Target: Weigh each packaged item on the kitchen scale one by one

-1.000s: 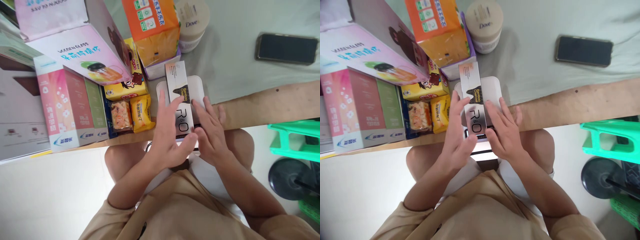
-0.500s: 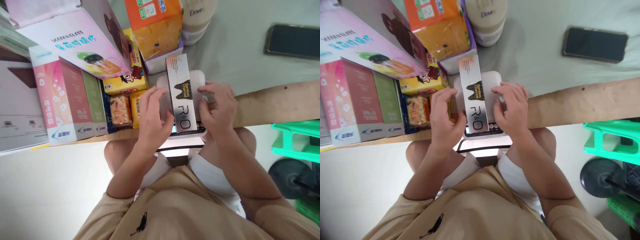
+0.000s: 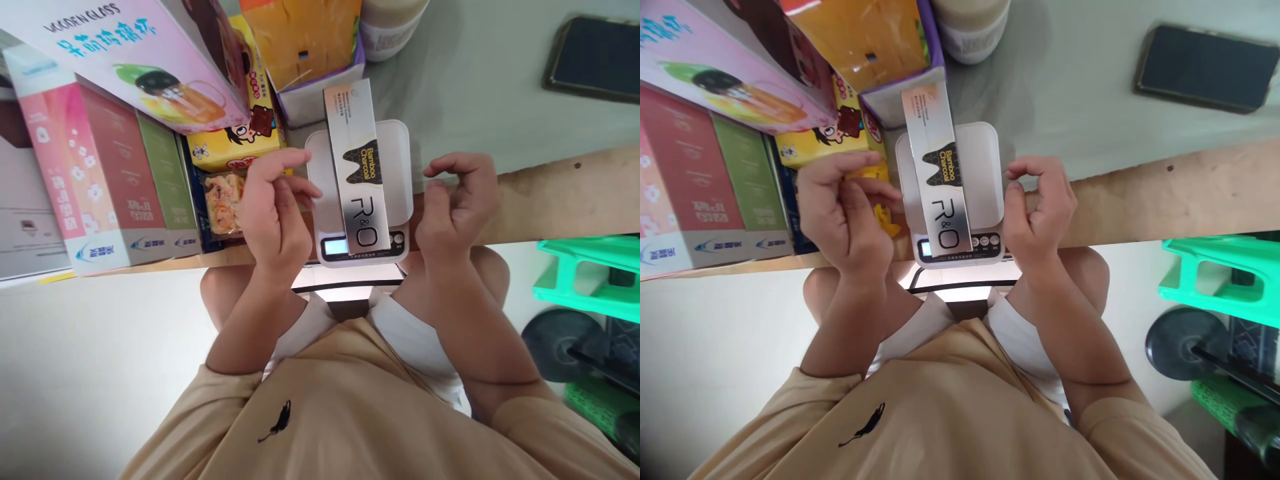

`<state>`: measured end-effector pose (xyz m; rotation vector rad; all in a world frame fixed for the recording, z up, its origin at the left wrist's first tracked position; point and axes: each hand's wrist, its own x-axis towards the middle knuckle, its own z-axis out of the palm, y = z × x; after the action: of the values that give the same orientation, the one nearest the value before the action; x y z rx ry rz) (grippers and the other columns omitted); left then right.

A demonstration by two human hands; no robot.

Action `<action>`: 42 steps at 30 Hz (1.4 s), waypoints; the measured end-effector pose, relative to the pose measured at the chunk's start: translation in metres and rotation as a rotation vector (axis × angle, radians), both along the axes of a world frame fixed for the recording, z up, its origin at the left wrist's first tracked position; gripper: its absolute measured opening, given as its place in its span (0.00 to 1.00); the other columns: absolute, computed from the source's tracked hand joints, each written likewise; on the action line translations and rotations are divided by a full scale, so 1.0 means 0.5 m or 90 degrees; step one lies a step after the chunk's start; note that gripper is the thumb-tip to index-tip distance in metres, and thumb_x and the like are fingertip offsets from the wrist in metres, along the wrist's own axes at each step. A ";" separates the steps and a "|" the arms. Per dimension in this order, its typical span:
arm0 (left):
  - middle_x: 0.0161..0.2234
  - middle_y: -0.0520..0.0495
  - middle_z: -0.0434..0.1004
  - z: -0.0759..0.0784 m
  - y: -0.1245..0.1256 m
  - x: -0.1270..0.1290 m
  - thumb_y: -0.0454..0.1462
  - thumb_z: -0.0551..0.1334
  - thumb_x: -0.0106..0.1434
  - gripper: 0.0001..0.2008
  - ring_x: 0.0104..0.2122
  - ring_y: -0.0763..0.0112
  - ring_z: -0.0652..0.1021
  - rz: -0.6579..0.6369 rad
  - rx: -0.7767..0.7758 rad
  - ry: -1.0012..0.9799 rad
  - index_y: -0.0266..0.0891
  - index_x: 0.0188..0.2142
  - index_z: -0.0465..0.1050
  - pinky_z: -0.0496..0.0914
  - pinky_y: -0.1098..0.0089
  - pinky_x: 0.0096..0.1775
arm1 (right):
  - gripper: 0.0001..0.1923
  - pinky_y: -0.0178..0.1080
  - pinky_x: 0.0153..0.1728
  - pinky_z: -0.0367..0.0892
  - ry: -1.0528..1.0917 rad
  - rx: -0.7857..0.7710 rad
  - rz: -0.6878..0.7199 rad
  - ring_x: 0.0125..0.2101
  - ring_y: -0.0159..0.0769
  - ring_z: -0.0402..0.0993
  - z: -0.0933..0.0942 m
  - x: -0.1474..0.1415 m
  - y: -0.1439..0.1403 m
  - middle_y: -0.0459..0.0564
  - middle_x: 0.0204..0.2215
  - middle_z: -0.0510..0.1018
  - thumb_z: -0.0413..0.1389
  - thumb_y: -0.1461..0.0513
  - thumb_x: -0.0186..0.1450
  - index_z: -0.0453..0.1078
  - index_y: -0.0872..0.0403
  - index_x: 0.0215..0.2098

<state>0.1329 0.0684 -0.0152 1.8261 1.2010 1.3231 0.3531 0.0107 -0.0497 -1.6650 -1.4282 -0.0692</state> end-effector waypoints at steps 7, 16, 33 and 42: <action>0.40 0.49 0.76 -0.021 0.027 -0.007 0.47 0.47 0.81 0.20 0.46 0.71 0.81 -0.070 0.181 0.035 0.44 0.35 0.67 0.82 0.59 0.43 | 0.17 0.52 0.48 0.76 0.042 -0.001 0.036 0.45 0.44 0.78 -0.001 -0.005 -0.002 0.54 0.41 0.76 0.45 0.52 0.75 0.71 0.50 0.48; 0.33 0.49 0.75 0.008 0.003 0.026 0.44 0.56 0.77 0.12 0.34 0.66 0.75 -0.092 0.137 -0.023 0.46 0.38 0.72 0.70 0.61 0.37 | 0.12 0.50 0.43 0.78 0.076 0.054 0.098 0.41 0.42 0.79 0.019 -0.024 0.000 0.50 0.39 0.79 0.48 0.54 0.75 0.72 0.46 0.47; 0.50 0.41 0.71 0.016 -0.039 0.066 0.54 0.51 0.78 0.20 0.53 0.60 0.76 -0.143 0.106 0.035 0.46 0.53 0.71 0.79 0.62 0.42 | 0.24 0.53 0.55 0.76 0.114 -0.073 0.182 0.51 0.44 0.80 0.049 -0.040 -0.024 0.54 0.48 0.82 0.44 0.43 0.76 0.70 0.48 0.55; 0.55 0.38 0.68 0.007 -0.065 0.085 0.55 0.50 0.77 0.21 0.60 0.55 0.74 -0.259 0.077 0.059 0.46 0.57 0.68 0.80 0.54 0.53 | 0.37 0.53 0.52 0.80 0.086 -0.163 0.154 0.54 0.45 0.77 0.070 -0.016 -0.050 0.56 0.55 0.76 0.65 0.43 0.63 0.63 0.49 0.63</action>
<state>0.1753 0.0360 -0.0116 2.0995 0.7495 1.1063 0.3448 -0.0142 -0.0148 -1.6497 -1.5736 0.3682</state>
